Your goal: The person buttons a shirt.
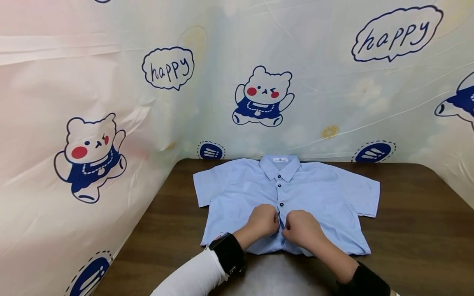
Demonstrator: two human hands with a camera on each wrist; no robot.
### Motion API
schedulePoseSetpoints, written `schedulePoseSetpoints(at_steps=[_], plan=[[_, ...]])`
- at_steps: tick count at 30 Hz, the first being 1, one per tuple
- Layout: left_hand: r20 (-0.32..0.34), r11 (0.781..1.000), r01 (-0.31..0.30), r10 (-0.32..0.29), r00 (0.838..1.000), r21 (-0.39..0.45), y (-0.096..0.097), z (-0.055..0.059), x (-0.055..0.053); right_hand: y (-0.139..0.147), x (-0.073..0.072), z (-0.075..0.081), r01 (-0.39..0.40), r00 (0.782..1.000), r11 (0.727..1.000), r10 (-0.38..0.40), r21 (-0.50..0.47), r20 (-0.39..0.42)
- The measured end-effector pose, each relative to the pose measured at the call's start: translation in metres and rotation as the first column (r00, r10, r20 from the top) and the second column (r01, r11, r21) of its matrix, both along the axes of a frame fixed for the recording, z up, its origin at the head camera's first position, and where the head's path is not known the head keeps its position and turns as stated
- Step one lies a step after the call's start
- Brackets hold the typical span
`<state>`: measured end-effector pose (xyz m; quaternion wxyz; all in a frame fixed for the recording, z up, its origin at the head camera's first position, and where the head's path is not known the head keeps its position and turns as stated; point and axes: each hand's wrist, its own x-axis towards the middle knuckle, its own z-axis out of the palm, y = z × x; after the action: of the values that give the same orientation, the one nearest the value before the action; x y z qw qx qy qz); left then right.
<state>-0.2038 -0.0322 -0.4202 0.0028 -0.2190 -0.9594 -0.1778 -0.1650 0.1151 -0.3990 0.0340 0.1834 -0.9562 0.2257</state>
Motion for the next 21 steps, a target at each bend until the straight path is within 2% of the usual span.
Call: schedulePoseSetpoints(at_steps=[2,3,4,5,6,7,9,10,11,13,14,18,21], plan=[[0.071,0.992,-0.033,0.025,0.997,0.120,-0.004,0.002,0.002,0.003,-0.001,0.000,0.004,1.000,0.997,-0.004,-0.078,0.009],[0.147,0.975,-0.065,0.034,0.989,0.213,-0.006,0.002,0.004,0.005,-0.001,0.000,0.011,1.000,0.992,-0.009,-0.123,0.020],[0.237,0.942,-0.107,0.031,0.971,0.317,-0.008,0.004,0.006,0.007,-0.002,0.000,0.022,0.999,0.984,-0.013,-0.178,0.053],[0.331,0.894,-0.162,0.016,0.943,0.419,-0.010,0.005,0.007,0.009,-0.004,0.000,0.039,0.996,0.971,-0.017,-0.235,0.093],[0.420,0.834,-0.229,-0.003,0.908,0.502,-0.011,0.006,0.008,0.011,-0.005,0.000,0.056,0.990,0.955,-0.016,-0.292,0.138],[0.501,0.770,-0.305,-0.022,0.865,0.561,-0.012,0.008,0.010,0.012,-0.005,0.000,0.084,0.983,0.936,-0.020,-0.343,0.184],[0.621,0.643,-0.442,-0.066,0.781,0.625,-0.012,0.011,0.011,0.014,-0.007,0.001,0.134,0.964,0.895,-0.018,-0.425,0.266],[0.656,0.607,-0.485,-0.080,0.751,0.630,-0.012,0.012,0.012,0.015,-0.007,0.001,0.154,0.955,0.876,-0.013,-0.457,0.297],[0.678,0.584,-0.513,-0.089,0.730,0.629,-0.013,0.013,0.012,0.015,-0.007,0.002,0.166,0.950,0.864,-0.011,-0.475,0.311],[0.709,0.553,-0.554,-0.099,0.698,0.622,-0.013,0.016,0.013,0.015,-0.007,0.002,0.168,0.948,0.851,0.000,-0.498,0.319],[0.717,0.544,-0.564,-0.102,0.690,0.621,-0.012,0.017,0.013,0.015,-0.007,0.003,0.165,0.948,0.847,0.006,-0.506,0.319],[0.723,0.527,-0.579,-0.105,0.683,0.623,-0.012,0.019,0.015,0.014,-0.008,0.003,0.156,0.950,0.836,0.018,-0.526,0.311],[0.724,0.523,-0.583,-0.102,0.682,0.622,-0.011,0.018,0.016,0.014,-0.007,0.001,0.156,0.954,0.830,0.013,-0.535,0.298]])
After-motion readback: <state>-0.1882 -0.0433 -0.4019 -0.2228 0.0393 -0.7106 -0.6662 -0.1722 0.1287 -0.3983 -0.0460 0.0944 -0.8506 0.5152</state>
